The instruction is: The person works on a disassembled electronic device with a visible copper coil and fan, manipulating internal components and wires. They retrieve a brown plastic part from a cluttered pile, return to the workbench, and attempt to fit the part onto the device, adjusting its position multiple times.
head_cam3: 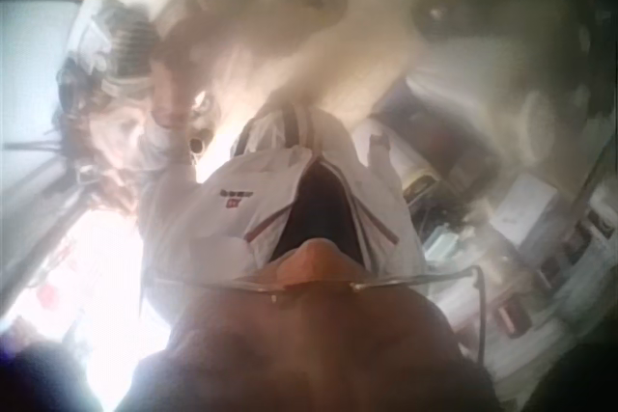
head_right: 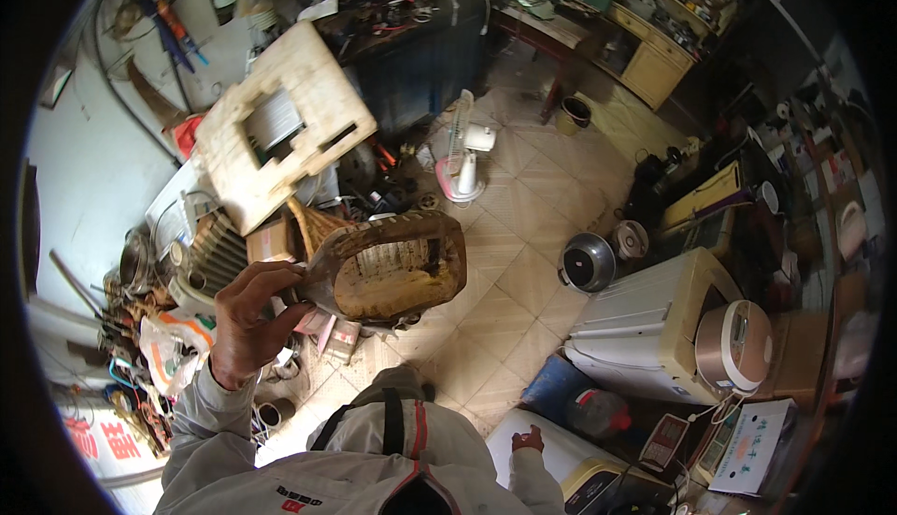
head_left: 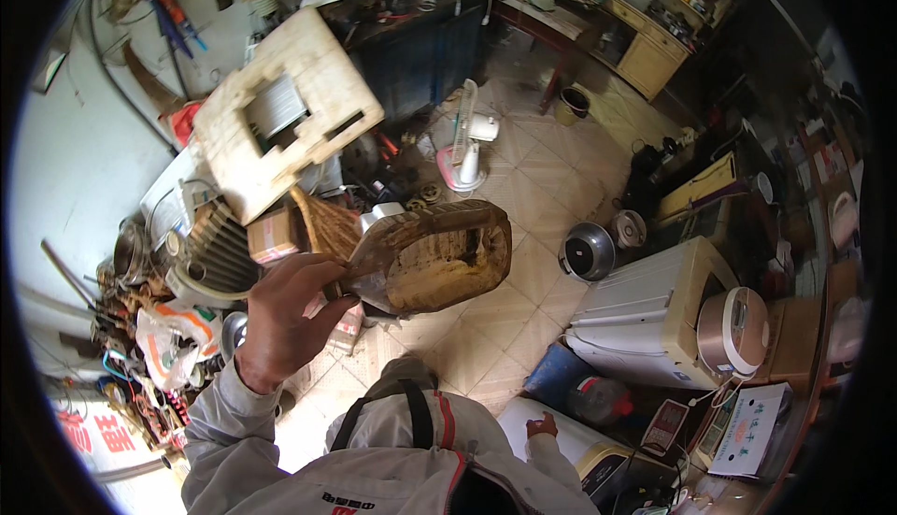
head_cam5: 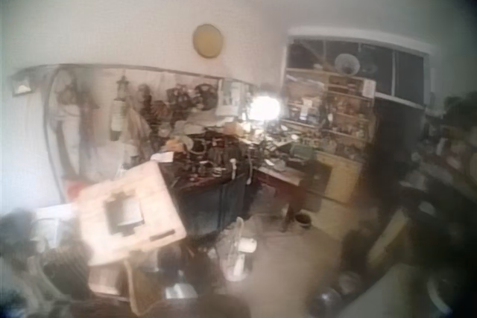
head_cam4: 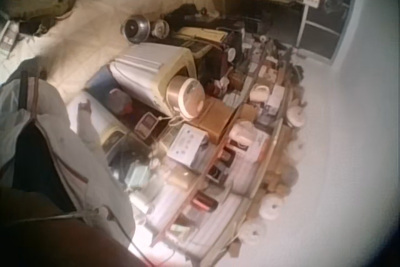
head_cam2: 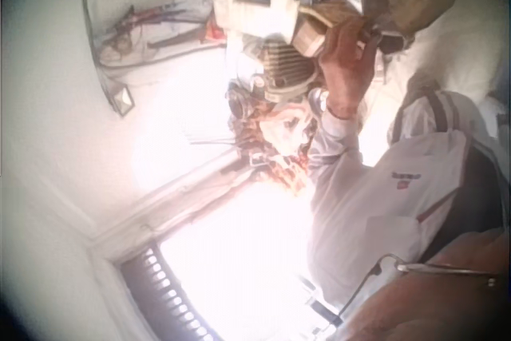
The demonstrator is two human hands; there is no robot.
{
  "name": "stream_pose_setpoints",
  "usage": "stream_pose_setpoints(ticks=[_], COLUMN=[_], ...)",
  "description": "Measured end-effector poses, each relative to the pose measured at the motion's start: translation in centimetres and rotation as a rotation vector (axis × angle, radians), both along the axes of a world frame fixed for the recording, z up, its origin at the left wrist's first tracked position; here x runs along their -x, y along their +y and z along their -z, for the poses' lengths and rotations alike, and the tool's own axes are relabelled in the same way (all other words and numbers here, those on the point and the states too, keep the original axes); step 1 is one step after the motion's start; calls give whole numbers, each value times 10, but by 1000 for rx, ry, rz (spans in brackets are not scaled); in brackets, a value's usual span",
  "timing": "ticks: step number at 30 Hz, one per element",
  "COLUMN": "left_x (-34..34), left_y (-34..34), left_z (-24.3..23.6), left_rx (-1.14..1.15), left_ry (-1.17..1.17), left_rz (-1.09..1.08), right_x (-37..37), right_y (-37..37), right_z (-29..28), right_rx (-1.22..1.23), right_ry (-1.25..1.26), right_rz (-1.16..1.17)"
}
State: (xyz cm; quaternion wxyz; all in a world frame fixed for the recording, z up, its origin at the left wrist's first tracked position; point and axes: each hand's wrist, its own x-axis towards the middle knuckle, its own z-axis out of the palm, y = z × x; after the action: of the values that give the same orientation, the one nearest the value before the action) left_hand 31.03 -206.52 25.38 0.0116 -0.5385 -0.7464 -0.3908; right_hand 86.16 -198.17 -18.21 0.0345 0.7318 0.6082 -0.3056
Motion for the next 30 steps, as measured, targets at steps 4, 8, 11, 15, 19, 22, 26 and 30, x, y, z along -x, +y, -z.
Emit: stream_pose_setpoints(ticks=[4, 8, 11, 15, 19, 22, 26, 30], left_x=[2, 14, 24, 31, 33, 33, 30, 34], left_y=[84, 172, 234, 316, 405, 472, 565, 647], left_z=[11, 23, 25, 22, 23, 31, 45, 48], left_rx=[-18, -49, -38, -26, -28, -41, -49, -73], left_ry=[-44, -18, -59, -35, -64, -74, -140, -199], left_rz=[70, 140, 165, 176, 184, 164, 96, 65], right_x=[11, 8, -5, -21, -15, -7, -8, -24], right_y=[31, 67, 92, 139, 199, 263, 360, 481], right_z=[8, 23, 39, 54, 56, 62, 72, 81], right_rx=[-9, 38, 127, 325, 363, 352, 273, 127], right_ry=[52, -31, -239, -205, -99, -98, -118, -157], right_rz=[33, 80, 85, 191, 357, 346, 270, 172])
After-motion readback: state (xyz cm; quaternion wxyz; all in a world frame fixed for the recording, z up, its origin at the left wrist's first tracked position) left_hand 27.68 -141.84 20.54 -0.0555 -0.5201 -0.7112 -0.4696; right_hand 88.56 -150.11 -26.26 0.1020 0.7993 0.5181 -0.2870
